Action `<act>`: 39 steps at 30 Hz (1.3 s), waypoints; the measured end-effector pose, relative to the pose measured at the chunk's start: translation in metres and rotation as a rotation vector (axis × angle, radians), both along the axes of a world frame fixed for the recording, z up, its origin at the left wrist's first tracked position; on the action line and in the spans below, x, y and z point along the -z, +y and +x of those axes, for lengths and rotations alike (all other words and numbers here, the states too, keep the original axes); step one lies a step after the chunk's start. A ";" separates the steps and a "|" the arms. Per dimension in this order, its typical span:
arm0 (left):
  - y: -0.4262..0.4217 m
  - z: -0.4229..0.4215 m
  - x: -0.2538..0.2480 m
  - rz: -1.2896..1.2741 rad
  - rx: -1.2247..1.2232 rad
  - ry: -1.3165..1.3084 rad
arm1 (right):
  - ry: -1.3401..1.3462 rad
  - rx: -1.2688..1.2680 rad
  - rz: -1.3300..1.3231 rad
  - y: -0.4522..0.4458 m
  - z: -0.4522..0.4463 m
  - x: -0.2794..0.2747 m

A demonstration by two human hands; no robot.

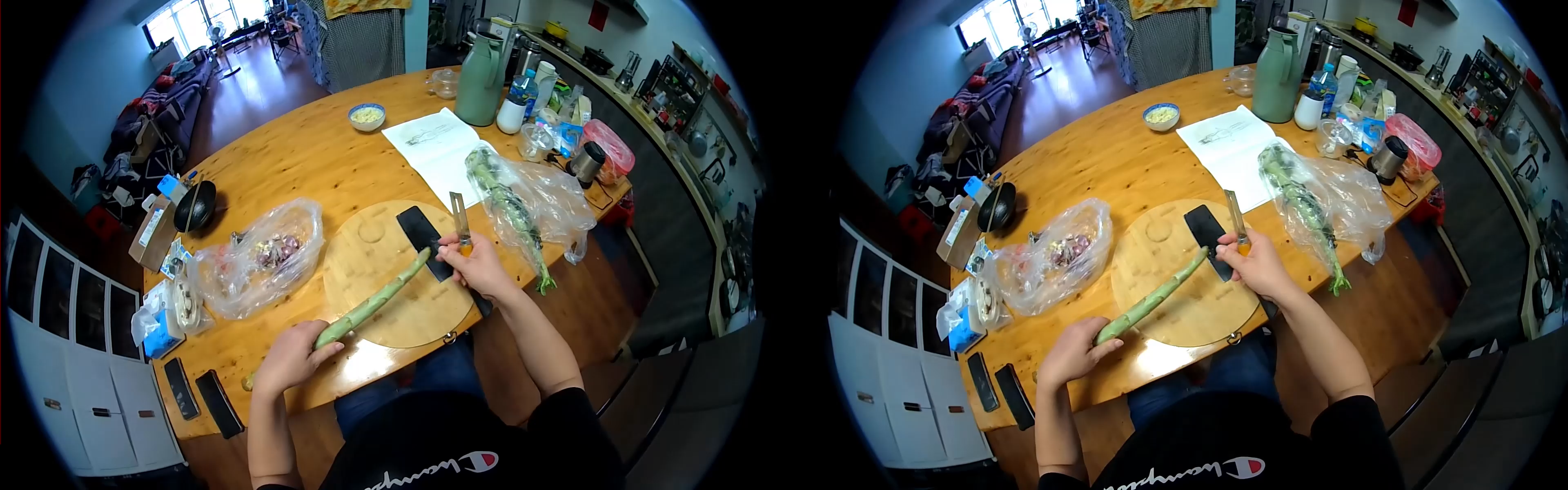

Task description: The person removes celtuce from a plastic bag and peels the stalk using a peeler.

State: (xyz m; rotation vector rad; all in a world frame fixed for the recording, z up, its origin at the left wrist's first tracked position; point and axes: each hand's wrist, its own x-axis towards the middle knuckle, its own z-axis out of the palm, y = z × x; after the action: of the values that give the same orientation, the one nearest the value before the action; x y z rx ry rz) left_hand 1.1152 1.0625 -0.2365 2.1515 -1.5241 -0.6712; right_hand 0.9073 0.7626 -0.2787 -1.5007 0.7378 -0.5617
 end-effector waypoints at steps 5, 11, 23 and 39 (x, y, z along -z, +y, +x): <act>0.013 0.004 0.006 0.008 -0.156 0.070 | 0.288 0.066 -0.641 -0.012 -0.016 0.017; 0.017 0.010 0.010 0.065 -0.174 0.024 | 0.544 0.010 -0.752 0.000 -0.039 0.010; 0.043 0.020 0.016 -0.058 -0.357 0.220 | 0.479 0.054 -0.720 -0.006 -0.033 0.009; 0.039 0.039 0.040 -0.504 -0.459 0.971 | -0.024 -0.252 -0.545 0.084 0.060 0.007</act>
State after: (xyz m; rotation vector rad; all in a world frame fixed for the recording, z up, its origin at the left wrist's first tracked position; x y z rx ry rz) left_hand 1.1544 1.1015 -0.2765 1.3572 -0.5628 -0.8567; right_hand 0.9672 0.8462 -0.2862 -2.0510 0.3768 -0.6146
